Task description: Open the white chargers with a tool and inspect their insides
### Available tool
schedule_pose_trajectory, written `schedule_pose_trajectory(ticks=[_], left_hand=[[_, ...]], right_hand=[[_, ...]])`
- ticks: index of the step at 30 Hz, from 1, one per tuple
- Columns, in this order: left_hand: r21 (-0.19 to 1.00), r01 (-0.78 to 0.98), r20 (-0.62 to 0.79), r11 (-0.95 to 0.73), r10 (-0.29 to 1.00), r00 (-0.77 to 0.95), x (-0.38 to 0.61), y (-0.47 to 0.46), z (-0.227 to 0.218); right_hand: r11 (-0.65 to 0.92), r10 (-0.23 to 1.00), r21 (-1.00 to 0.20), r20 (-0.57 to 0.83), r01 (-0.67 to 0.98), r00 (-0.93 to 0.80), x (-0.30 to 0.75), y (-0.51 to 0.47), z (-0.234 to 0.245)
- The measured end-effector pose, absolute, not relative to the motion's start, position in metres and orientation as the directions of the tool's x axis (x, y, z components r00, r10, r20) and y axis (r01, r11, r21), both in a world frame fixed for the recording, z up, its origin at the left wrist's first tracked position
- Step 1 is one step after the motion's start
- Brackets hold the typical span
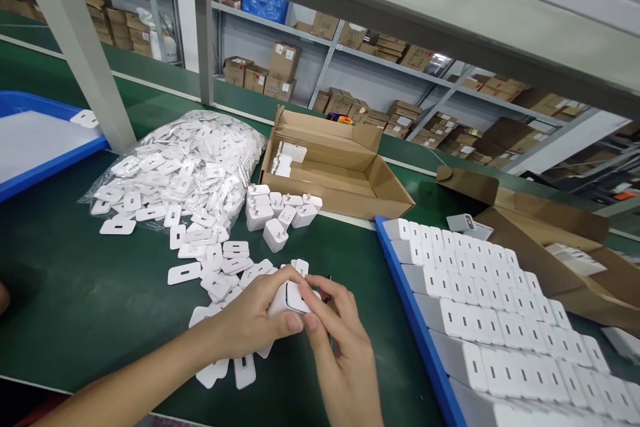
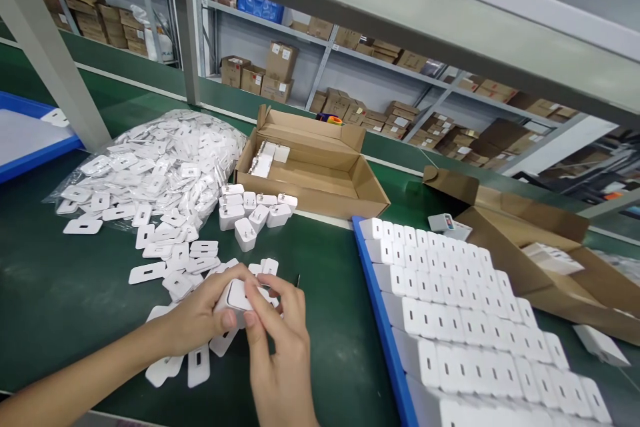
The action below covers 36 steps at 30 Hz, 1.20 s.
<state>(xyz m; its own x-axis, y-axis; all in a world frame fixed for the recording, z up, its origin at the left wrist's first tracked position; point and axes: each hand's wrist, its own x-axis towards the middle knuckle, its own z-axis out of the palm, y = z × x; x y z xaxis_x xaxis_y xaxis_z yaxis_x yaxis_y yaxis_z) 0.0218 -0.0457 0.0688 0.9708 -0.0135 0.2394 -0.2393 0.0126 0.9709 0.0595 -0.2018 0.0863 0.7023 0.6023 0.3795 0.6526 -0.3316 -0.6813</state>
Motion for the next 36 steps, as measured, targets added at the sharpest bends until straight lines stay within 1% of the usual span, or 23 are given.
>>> schedule_pose_trajectory(ticks=[4,5,7,9,11,13,15,16,18,19,21,23,25,27,29,31,32,33,35,36], left_hand=[[0.954,-0.300,0.299,0.017,0.030,0.954,0.021,-0.047,0.070],[0.948,-0.318,0.317,0.014,0.047,0.947,0.020,-0.048,0.069],[0.934,-0.357,0.356,0.001,0.093,0.930,0.020,-0.049,0.066],[0.919,-0.394,0.393,-0.021,0.139,0.909,0.019,-0.051,0.063],[0.911,-0.411,0.413,-0.044,0.155,0.898,0.019,-0.053,0.061],[0.903,-0.424,0.430,-0.070,0.156,0.889,0.018,-0.054,0.061],[0.880,-0.464,0.475,-0.103,0.156,0.866,0.018,-0.054,0.062],[0.854,-0.501,0.519,-0.137,0.162,0.840,0.018,-0.054,0.063],[0.774,-0.581,0.626,-0.251,0.169,0.762,0.018,-0.053,0.063],[0.729,-0.603,0.671,-0.322,0.164,0.723,0.019,-0.052,0.063],[0.656,-0.614,0.724,-0.440,0.136,0.676,0.019,-0.051,0.061],[0.632,-0.603,0.726,-0.487,0.097,0.681,0.018,-0.050,0.060],[0.662,-0.582,0.683,-0.472,0.061,0.728,0.017,-0.050,0.059],[0.754,-0.505,0.577,-0.421,0.055,0.815,0.015,-0.051,0.060],[0.881,-0.339,0.382,-0.329,0.073,0.921,0.015,-0.052,0.062],[0.973,-0.146,0.161,-0.180,0.071,0.984,0.015,-0.052,0.067],[0.994,-0.069,0.074,-0.086,0.056,0.996,0.016,-0.052,0.069],[1.000,-0.018,0.017,0.012,0.040,0.999,0.016,-0.052,0.071],[0.985,0.016,-0.020,0.173,0.026,0.999,0.018,-0.052,0.074],[0.977,0.015,-0.023,0.215,0.032,0.999,0.018,-0.052,0.075]], right_hand=[[-0.345,0.608,-0.694,0.347,0.632,0.714,0.045,-0.200,0.080],[-0.336,0.628,-0.708,0.323,0.621,0.708,0.044,-0.200,0.080],[-0.295,0.666,-0.772,0.256,0.562,0.701,0.045,-0.202,0.084],[-0.240,0.635,-0.861,0.210,0.448,0.743,0.049,-0.204,0.089],[-0.182,0.546,-0.933,0.166,0.310,0.821,0.052,-0.204,0.093],[-0.130,0.499,-0.979,0.071,0.155,0.864,0.052,-0.201,0.094],[-0.056,0.529,-0.998,-0.050,-0.024,0.847,0.049,-0.196,0.093],[-0.013,0.549,-0.995,-0.093,-0.103,0.831,0.048,-0.193,0.091],[0.046,0.572,-0.977,-0.144,-0.207,0.807,0.045,-0.188,0.088],[0.056,0.578,-0.974,-0.147,-0.218,0.803,0.045,-0.186,0.087],[0.046,0.589,-0.983,-0.117,-0.178,0.800,0.045,-0.183,0.084],[0.040,0.592,-0.992,-0.070,-0.116,0.803,0.046,-0.183,0.082],[0.047,0.571,-0.996,-0.032,-0.072,0.820,0.048,-0.185,0.081],[0.039,0.529,-0.999,-0.001,-0.026,0.849,0.052,-0.187,0.080],[0.011,0.470,-0.997,0.070,0.073,0.880,0.056,-0.191,0.080],[-0.048,0.413,-0.980,0.157,0.194,0.897,0.061,-0.194,0.083],[-0.079,0.390,-0.965,0.201,0.250,0.899,0.062,-0.195,0.085],[-0.109,0.375,-0.950,0.234,0.294,0.897,0.064,-0.196,0.086],[-0.150,0.367,-0.926,0.274,0.347,0.889,0.065,-0.197,0.089],[-0.158,0.368,-0.919,0.284,0.361,0.885,0.065,-0.197,0.089]])
